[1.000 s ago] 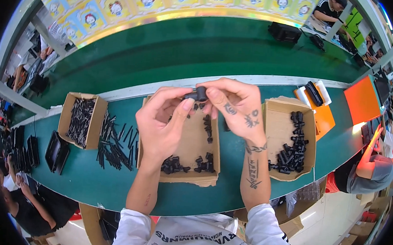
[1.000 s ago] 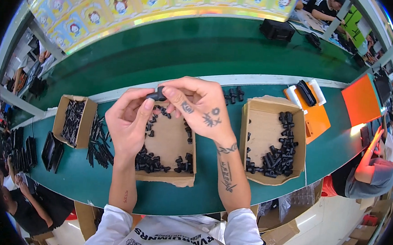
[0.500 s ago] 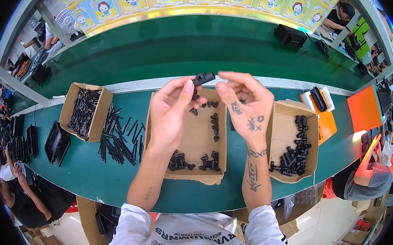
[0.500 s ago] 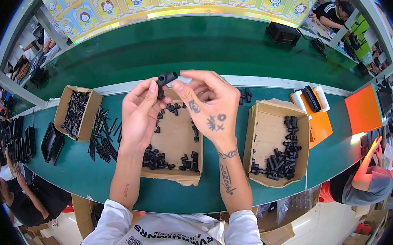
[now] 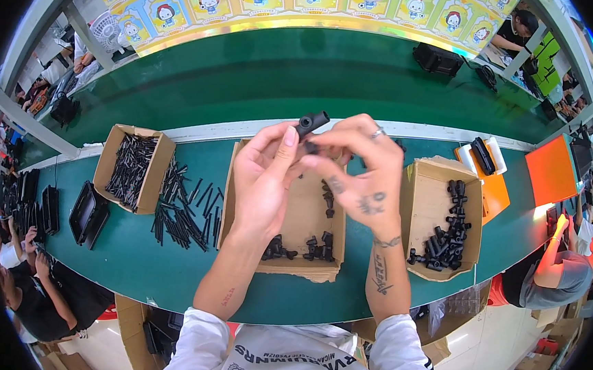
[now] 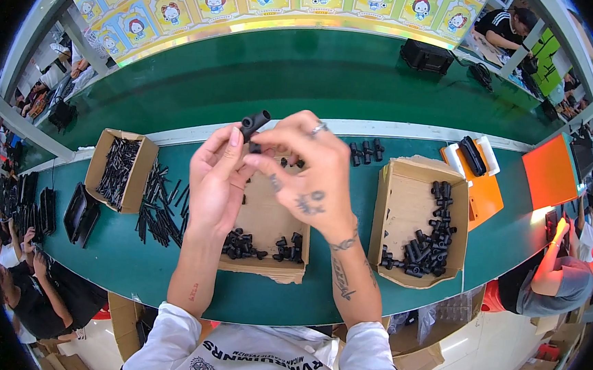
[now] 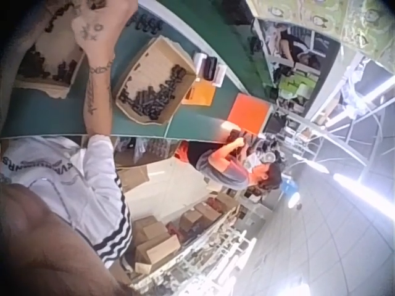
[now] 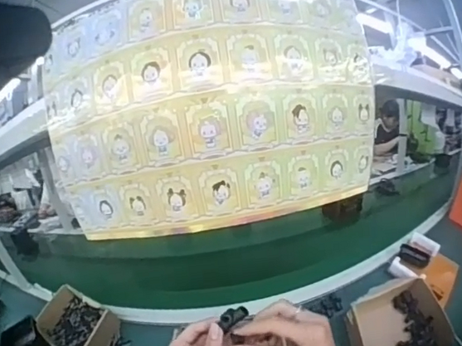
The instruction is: Sort small plastic components and place them into a black housing unit on a production line.
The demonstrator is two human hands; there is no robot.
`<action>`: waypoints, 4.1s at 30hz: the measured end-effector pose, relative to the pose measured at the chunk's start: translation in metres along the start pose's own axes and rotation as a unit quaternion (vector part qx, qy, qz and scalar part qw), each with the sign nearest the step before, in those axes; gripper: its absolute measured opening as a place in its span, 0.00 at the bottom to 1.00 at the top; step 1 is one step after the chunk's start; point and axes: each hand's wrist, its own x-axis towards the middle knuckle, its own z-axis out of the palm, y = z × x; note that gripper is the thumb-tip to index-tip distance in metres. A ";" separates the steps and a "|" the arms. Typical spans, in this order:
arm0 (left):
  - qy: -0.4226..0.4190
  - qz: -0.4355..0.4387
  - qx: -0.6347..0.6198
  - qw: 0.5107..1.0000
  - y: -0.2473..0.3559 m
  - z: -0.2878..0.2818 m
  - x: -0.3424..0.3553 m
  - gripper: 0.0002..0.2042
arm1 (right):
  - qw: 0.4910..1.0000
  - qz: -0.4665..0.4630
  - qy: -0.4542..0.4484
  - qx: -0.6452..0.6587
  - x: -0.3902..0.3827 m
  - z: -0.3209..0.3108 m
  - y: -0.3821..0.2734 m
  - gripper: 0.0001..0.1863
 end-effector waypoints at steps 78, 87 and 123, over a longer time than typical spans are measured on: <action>-0.029 0.063 0.154 0.986 0.002 -0.008 -0.001 0.21 | 0.959 -0.255 -0.083 -0.089 -0.007 -0.004 -0.011 0.20; -0.036 0.057 0.164 0.984 0.002 -0.012 0.002 0.21 | 0.963 -0.240 -0.081 -0.093 -0.008 0.001 -0.009 0.17; -0.089 0.018 0.267 0.960 -0.014 0.005 -0.002 0.24 | 0.954 -0.139 -0.159 -0.214 -0.016 -0.077 -0.008 0.24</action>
